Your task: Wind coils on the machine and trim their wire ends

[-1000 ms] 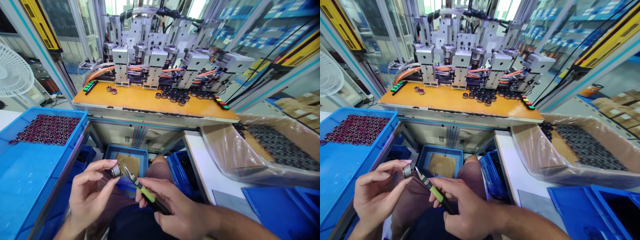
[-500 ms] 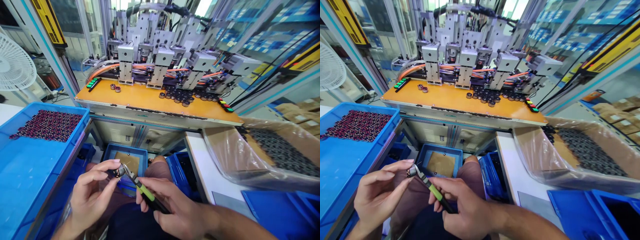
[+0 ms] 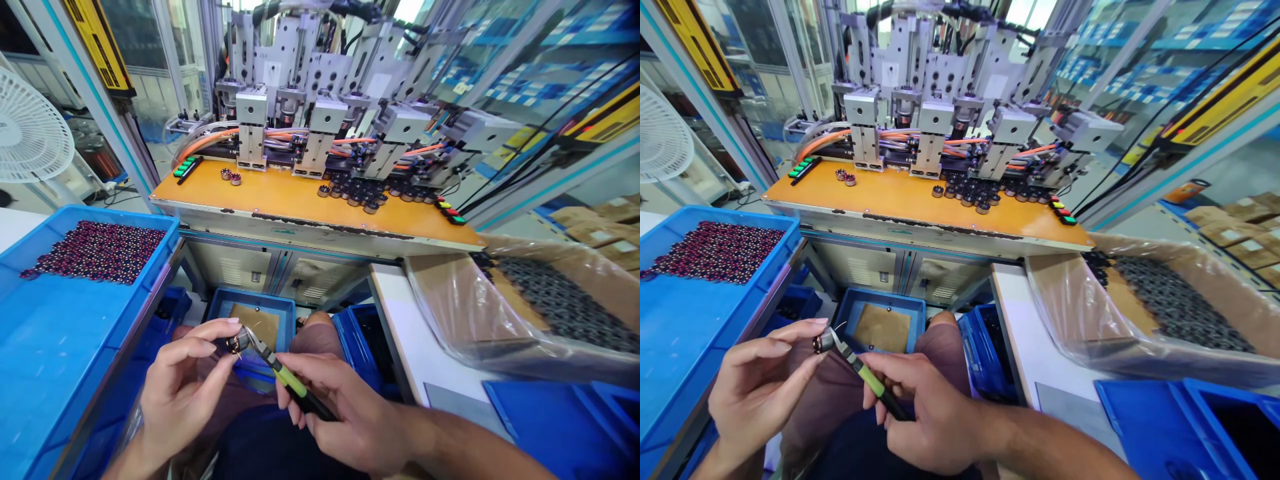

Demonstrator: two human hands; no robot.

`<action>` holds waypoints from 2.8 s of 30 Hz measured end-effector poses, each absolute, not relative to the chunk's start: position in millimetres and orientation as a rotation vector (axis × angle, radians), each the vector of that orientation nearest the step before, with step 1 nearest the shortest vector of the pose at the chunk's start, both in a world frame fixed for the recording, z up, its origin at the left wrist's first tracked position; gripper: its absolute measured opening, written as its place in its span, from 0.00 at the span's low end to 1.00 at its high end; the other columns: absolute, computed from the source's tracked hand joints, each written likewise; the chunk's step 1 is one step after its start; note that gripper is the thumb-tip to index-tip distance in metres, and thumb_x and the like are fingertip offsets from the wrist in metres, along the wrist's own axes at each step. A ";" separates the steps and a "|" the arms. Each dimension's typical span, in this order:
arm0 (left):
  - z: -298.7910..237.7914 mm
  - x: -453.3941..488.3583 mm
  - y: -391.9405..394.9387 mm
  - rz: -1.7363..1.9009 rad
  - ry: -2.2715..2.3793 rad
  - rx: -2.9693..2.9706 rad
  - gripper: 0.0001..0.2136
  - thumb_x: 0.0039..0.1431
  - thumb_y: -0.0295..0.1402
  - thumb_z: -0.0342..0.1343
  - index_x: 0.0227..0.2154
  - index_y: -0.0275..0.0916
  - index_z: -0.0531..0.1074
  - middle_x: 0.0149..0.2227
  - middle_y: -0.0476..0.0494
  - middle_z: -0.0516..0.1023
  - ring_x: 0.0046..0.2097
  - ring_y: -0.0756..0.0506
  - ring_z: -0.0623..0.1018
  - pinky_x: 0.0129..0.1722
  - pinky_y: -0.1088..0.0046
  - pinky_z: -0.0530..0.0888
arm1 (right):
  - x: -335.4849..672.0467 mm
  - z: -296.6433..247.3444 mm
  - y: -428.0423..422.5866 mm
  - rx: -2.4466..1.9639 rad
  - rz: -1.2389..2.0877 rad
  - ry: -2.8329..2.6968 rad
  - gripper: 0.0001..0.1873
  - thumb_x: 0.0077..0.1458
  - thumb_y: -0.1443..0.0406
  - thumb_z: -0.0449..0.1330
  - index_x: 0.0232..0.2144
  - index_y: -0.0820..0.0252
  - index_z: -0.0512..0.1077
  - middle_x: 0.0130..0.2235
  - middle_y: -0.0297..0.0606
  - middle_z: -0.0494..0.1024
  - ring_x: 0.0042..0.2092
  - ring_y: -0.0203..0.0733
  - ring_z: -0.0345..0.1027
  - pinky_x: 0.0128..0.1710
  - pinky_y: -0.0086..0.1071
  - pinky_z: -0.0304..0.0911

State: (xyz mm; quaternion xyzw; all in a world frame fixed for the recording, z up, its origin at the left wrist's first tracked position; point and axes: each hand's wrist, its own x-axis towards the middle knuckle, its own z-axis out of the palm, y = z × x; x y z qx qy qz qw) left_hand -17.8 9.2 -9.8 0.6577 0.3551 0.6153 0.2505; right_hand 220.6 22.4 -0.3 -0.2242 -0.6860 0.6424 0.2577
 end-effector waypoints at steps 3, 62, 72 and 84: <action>-10.5 -16.9 8.5 1.665 0.996 1.775 0.28 0.48 0.07 0.60 0.46 0.42 0.68 0.48 0.45 0.81 0.50 0.42 0.81 0.53 0.56 0.79 | 219.5 1.4 24.0 -0.664 1.685 -1.909 0.24 0.47 0.75 0.58 0.49 0.60 0.72 0.33 0.34 0.70 0.31 0.33 0.62 0.33 0.28 0.63; -102.3 -414.3 132.2 0.303 3.096 1.425 0.22 0.63 0.37 0.57 0.59 0.41 0.64 0.66 0.37 0.60 0.63 0.33 0.65 0.58 0.45 0.67 | 156.3 7.8 326.6 -1.713 -0.211 -2.195 0.21 0.56 0.58 0.56 0.45 0.65 0.77 0.49 0.50 0.79 0.49 0.54 0.73 0.48 0.41 0.66; -85.5 -420.0 180.6 -0.011 2.996 1.461 0.19 0.63 0.38 0.57 0.55 0.39 0.69 0.59 0.37 0.69 0.57 0.37 0.72 0.55 0.48 0.71 | 154.3 11.2 324.8 -1.725 -0.185 -2.187 0.21 0.56 0.59 0.58 0.46 0.68 0.77 0.50 0.50 0.79 0.50 0.54 0.73 0.51 0.41 0.66; -77.6 -424.4 226.9 -0.030 2.948 1.465 0.18 0.63 0.38 0.57 0.54 0.38 0.69 0.58 0.37 0.71 0.56 0.37 0.73 0.54 0.49 0.72 | 154.8 11.6 325.9 -1.672 -0.176 -2.178 0.20 0.56 0.60 0.57 0.45 0.68 0.77 0.49 0.50 0.79 0.49 0.52 0.73 0.51 0.41 0.66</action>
